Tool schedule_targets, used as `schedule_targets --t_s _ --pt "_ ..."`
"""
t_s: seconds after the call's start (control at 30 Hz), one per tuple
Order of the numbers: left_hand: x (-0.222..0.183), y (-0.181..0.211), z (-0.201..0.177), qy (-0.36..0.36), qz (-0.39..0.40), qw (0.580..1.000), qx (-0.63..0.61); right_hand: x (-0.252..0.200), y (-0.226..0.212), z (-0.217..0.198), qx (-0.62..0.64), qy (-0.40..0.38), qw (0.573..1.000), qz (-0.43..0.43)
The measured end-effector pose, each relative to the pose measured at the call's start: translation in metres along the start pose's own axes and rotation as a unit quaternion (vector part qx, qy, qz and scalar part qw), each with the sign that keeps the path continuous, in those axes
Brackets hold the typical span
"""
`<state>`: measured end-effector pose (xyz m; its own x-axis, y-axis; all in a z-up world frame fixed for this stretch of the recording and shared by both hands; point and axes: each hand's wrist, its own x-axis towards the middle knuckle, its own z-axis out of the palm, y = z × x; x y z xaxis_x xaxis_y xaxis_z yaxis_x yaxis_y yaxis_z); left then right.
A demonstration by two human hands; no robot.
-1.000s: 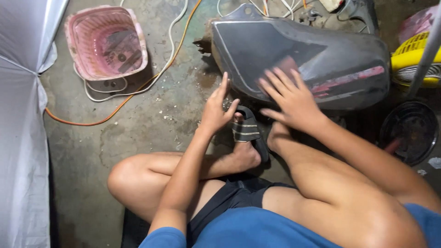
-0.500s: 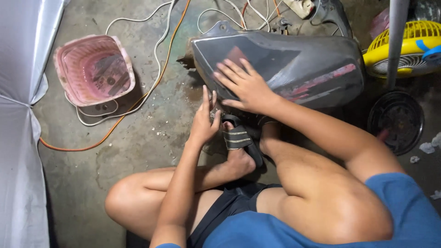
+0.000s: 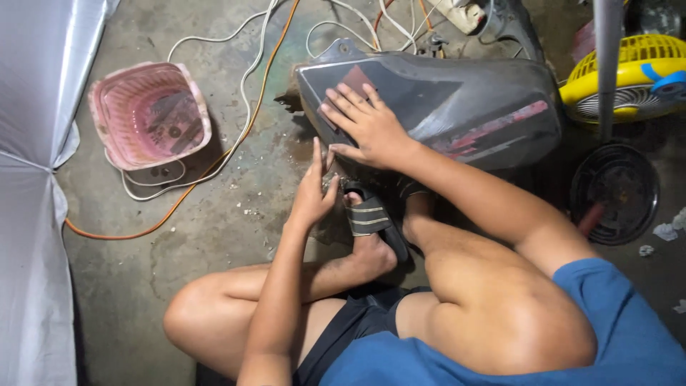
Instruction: A person is manually sanding a motorcycle body part with sandpaper to smooth the surface.
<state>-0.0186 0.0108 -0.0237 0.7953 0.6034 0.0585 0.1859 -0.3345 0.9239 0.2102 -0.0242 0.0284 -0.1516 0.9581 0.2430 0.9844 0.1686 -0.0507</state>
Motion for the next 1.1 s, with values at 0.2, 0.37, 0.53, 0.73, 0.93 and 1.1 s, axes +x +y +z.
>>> schedule_targets --t_s 0.2,0.37,0.53,0.73,0.93,1.1 --pt "0.006 0.022 -0.006 -0.007 0.010 1.000 0.027 -0.072 0.000 -0.054 0.008 -0.051 0.998 0.030" --pt "0.010 0.030 -0.007 0.009 0.027 0.999 0.031 -0.104 0.024 -0.092 -0.029 -0.106 0.994 -0.001" --pt "0.009 0.027 -0.002 0.005 0.046 0.998 0.034 -0.021 0.048 -0.071 -0.026 -0.129 0.986 -0.102" --pt "0.009 0.020 -0.006 -0.015 0.030 0.998 0.043 0.052 0.037 -0.003 0.014 -0.069 0.995 -0.068" --pt "0.012 0.033 -0.011 -0.013 0.025 0.999 0.022 -0.071 0.035 -0.071 -0.002 -0.094 0.992 -0.085" --pt "0.014 0.035 -0.015 0.001 0.024 1.000 0.006 -0.106 0.025 -0.089 0.005 -0.098 0.995 0.004"
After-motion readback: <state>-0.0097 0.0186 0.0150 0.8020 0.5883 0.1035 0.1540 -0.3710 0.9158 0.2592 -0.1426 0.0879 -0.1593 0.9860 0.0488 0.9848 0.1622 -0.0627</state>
